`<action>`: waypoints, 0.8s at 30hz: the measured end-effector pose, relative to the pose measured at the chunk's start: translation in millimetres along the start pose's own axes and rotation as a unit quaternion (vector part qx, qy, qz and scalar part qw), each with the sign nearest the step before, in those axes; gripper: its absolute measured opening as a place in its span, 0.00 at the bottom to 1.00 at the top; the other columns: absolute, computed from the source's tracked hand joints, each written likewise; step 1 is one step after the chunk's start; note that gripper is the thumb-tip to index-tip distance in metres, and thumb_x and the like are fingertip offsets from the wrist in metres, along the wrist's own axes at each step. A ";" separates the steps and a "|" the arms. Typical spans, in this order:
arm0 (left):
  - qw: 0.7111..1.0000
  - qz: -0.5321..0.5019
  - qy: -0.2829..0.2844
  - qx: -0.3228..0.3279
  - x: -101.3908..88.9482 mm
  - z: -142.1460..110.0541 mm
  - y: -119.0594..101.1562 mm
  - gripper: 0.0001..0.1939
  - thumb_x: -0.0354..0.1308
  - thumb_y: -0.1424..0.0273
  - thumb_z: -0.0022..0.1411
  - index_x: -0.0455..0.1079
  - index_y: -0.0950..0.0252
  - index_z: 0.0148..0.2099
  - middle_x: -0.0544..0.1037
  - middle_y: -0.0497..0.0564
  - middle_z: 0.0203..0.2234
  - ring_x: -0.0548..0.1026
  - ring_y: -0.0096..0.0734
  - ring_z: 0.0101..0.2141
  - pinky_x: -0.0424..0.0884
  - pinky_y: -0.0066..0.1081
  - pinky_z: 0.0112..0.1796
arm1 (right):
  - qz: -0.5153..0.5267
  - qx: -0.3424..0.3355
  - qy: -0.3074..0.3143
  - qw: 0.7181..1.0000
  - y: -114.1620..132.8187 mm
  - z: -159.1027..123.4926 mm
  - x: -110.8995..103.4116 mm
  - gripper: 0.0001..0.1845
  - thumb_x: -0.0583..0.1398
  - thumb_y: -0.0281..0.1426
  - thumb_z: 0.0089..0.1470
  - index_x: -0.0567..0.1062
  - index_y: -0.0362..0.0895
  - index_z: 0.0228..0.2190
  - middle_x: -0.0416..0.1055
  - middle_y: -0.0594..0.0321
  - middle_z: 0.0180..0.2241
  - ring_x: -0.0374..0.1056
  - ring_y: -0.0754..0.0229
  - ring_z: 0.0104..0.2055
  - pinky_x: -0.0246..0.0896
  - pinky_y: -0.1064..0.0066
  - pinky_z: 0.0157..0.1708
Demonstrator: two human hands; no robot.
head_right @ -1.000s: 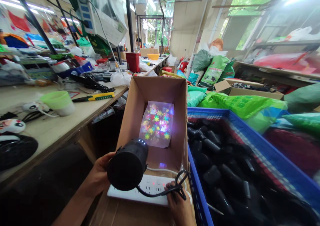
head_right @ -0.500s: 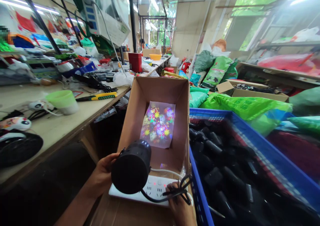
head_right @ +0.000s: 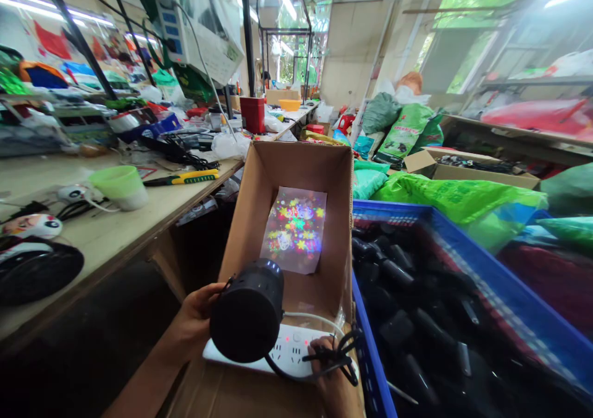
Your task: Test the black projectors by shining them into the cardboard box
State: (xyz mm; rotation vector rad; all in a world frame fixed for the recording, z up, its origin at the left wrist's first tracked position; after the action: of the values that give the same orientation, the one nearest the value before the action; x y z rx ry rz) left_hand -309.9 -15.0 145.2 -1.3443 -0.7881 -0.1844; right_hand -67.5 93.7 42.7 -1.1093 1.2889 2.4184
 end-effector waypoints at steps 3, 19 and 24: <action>1.000 0.002 -0.002 -0.004 0.1 0.3 1.0 0.21 0.73 0.77 0.38 0.77 0.58 0.38 0.83 0.46 0.31 0.80 0.28 0.31 0.76 0.21 0.31 | 0.014 -0.007 0.005 1.000 3.3 1.2 -1.0 0.15 0.53 0.41 0.56 0.75 0.48 0.27 0.75 0.58 0.29 0.72 0.55 0.32 0.69 0.67 0.32; 0.999 0.035 0.006 0.002 -5.4 -1.1 10.2 0.22 0.72 0.77 0.40 0.76 0.58 0.40 0.82 0.47 0.33 0.79 0.31 0.34 0.75 0.25 0.35 | 0.009 -0.038 0.019 0.999 -0.2 4.8 -4.2 0.08 0.56 0.33 0.52 0.75 0.47 0.28 0.74 0.59 0.29 0.72 0.55 0.33 0.70 0.67 0.33; 1.000 0.029 0.003 0.006 -4.8 -1.1 11.5 0.22 0.72 0.78 0.40 0.76 0.59 0.40 0.82 0.48 0.33 0.79 0.33 0.35 0.76 0.27 0.34 | 0.017 -0.042 0.027 0.999 4.5 8.2 -6.3 0.09 0.56 0.32 0.52 0.75 0.47 0.26 0.73 0.60 0.26 0.72 0.55 0.30 0.69 0.67 0.31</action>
State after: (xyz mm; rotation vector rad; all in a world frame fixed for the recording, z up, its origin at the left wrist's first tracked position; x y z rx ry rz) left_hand -306.6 -14.6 133.2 -1.3526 -0.7433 -0.1384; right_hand -69.6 98.4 52.7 -1.1913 1.2433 2.5050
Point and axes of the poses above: each hand's wrist, its own z-axis towards the middle knuckle, its own x-axis out of the palm, y = z × x, the point moved 5 cm from there along z, towards the middle knuckle
